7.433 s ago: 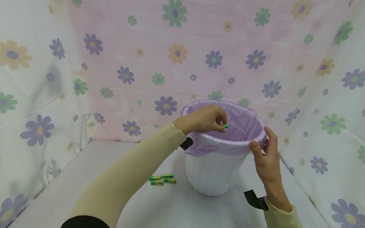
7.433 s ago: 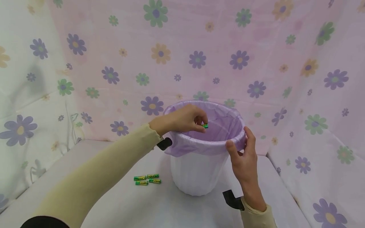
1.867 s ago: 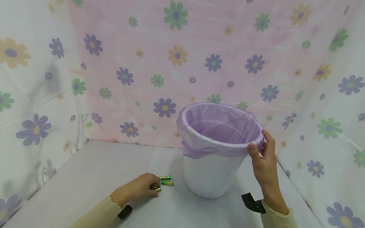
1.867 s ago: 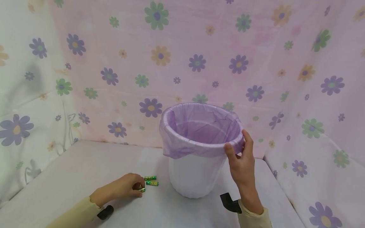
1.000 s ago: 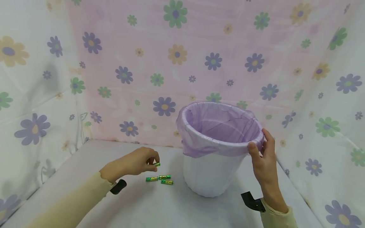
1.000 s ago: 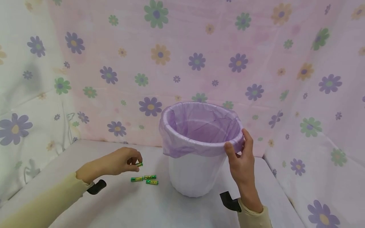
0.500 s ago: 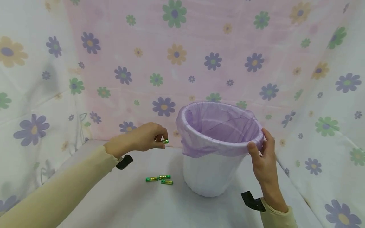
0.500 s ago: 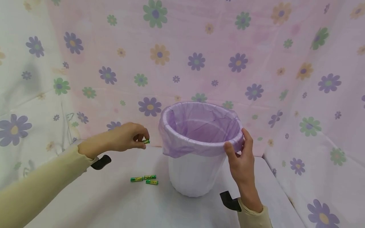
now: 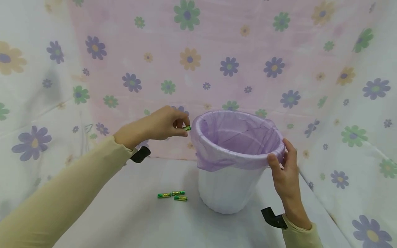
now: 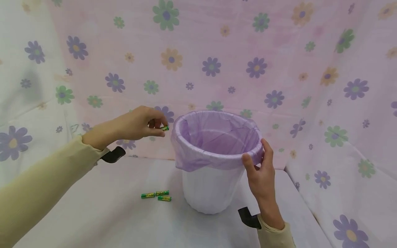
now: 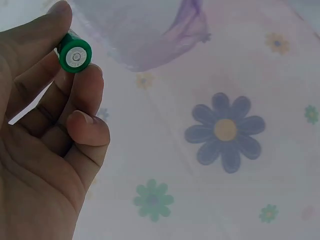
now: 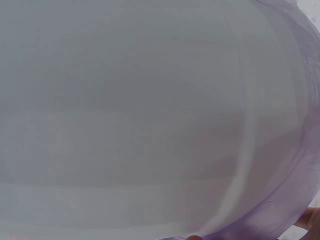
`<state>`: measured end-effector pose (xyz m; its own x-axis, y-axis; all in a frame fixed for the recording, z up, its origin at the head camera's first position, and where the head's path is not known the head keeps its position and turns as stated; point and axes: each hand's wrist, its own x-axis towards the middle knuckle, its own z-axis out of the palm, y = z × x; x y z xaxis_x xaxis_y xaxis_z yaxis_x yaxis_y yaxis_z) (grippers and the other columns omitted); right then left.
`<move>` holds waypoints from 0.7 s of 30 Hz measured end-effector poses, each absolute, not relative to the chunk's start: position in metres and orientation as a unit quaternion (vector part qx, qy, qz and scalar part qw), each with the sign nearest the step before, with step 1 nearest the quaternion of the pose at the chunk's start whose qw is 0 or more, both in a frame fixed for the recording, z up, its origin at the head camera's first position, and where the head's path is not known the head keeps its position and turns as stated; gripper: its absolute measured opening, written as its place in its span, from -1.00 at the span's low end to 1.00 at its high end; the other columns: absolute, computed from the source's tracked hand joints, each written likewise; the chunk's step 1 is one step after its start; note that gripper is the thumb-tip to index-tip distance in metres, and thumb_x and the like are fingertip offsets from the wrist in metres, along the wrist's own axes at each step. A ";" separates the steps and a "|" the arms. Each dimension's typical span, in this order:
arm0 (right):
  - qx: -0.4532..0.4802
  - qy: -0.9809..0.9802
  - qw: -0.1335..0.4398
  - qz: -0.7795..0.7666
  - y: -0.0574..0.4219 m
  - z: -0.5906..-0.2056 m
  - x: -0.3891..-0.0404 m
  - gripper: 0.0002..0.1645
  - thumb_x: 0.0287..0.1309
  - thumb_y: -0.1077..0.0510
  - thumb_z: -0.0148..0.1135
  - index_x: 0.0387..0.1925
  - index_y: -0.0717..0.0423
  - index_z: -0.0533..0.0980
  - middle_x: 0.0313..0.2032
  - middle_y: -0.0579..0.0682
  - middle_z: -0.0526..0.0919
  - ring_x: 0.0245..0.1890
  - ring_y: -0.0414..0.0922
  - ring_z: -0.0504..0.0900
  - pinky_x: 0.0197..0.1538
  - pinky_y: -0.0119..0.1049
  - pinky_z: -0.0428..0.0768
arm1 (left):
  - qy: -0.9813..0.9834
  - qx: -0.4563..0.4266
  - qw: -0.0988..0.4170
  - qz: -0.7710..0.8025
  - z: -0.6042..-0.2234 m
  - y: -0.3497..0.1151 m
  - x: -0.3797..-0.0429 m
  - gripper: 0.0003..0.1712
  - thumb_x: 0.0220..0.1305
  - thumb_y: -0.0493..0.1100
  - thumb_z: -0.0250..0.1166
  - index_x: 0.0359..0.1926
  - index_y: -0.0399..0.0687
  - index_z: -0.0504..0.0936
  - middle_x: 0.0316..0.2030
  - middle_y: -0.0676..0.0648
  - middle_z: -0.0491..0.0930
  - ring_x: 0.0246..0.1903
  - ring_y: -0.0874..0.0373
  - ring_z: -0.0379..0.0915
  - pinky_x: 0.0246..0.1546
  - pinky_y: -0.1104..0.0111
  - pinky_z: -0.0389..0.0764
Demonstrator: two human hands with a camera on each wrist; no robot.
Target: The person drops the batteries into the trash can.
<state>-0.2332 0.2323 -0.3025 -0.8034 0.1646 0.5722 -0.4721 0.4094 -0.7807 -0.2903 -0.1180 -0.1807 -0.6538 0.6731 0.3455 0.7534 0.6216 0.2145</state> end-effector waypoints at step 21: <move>0.091 -0.789 0.301 0.527 0.231 -0.302 -0.234 -0.28 0.18 0.10 0.06 0.31 -0.32 0.02 0.13 0.06 0.34 0.03 -0.06 0.39 -0.08 -0.52 0.38 | -0.874 -0.437 0.092 -0.192 -0.149 -0.036 -0.308 -0.82 0.06 -0.10 0.34 -0.32 -0.04 0.58 -0.54 0.00 0.42 -0.48 0.20 0.29 -0.40 0.43 0.34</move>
